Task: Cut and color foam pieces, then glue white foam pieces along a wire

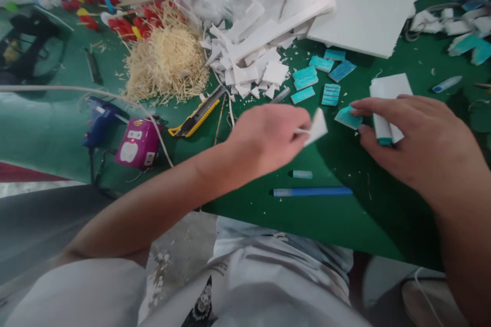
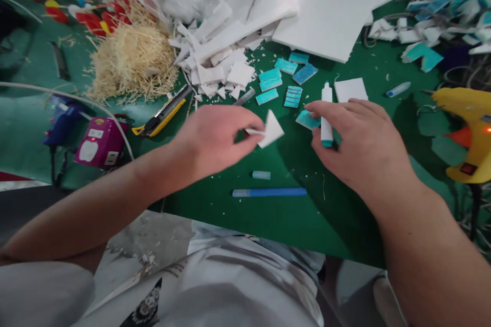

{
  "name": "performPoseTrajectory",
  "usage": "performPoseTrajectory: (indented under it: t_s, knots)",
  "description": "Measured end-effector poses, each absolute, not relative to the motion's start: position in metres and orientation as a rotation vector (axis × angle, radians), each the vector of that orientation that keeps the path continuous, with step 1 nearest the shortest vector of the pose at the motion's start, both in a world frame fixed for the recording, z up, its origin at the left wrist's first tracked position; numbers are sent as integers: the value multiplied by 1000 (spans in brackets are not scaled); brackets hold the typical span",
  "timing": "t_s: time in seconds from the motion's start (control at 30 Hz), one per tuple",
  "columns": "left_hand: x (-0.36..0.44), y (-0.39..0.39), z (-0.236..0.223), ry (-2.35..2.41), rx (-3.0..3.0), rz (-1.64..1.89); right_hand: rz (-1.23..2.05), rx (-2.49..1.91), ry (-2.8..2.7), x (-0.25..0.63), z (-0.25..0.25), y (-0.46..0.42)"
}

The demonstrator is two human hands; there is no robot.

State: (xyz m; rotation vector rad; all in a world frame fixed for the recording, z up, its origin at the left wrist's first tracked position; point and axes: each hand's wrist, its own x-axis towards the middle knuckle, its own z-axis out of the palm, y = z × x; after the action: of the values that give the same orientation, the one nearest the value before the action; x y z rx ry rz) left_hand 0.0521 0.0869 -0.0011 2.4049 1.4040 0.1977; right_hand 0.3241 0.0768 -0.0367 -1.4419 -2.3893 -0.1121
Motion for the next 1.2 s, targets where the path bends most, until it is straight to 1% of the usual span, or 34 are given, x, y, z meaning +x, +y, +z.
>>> performPoseTrajectory:
  t_s: [0.13,0.27,0.37,0.47,0.63,0.7,0.77,0.87,0.97,1.07,1.2]
  knots:
    - [92,79,-5,1068,2435,197,-38,-1498,-2364,333,-35,86]
    - [120,90,-13,1041,2397,211,-46,-1572,-2294,336,-34,91]
    - [123,100,-16,1129,2377,169,-59,-1598,-2258,334,-35,92]
    - [105,105,-10,1283,2422,109,-21,-1557,-2276,333,-36,91]
    - [61,103,9,1743,2427,-114,2,-1458,-2312,327,-38,85]
    - [55,97,13,1837,2376,-129,9,-1436,-2329,325,-38,83]
    - [62,88,14,1729,2348,-62,12,-1441,-2323,323,-37,82]
    - [90,72,9,1241,2383,101,40,-1516,-2294,323,-35,83]
    - [118,65,1,935,2309,136,70,-1567,-2281,323,-34,85]
    - [131,68,-8,832,2229,118,51,-1630,-2241,323,-32,85]
    - [125,76,-15,903,2201,112,20,-1639,-2211,322,-30,84]
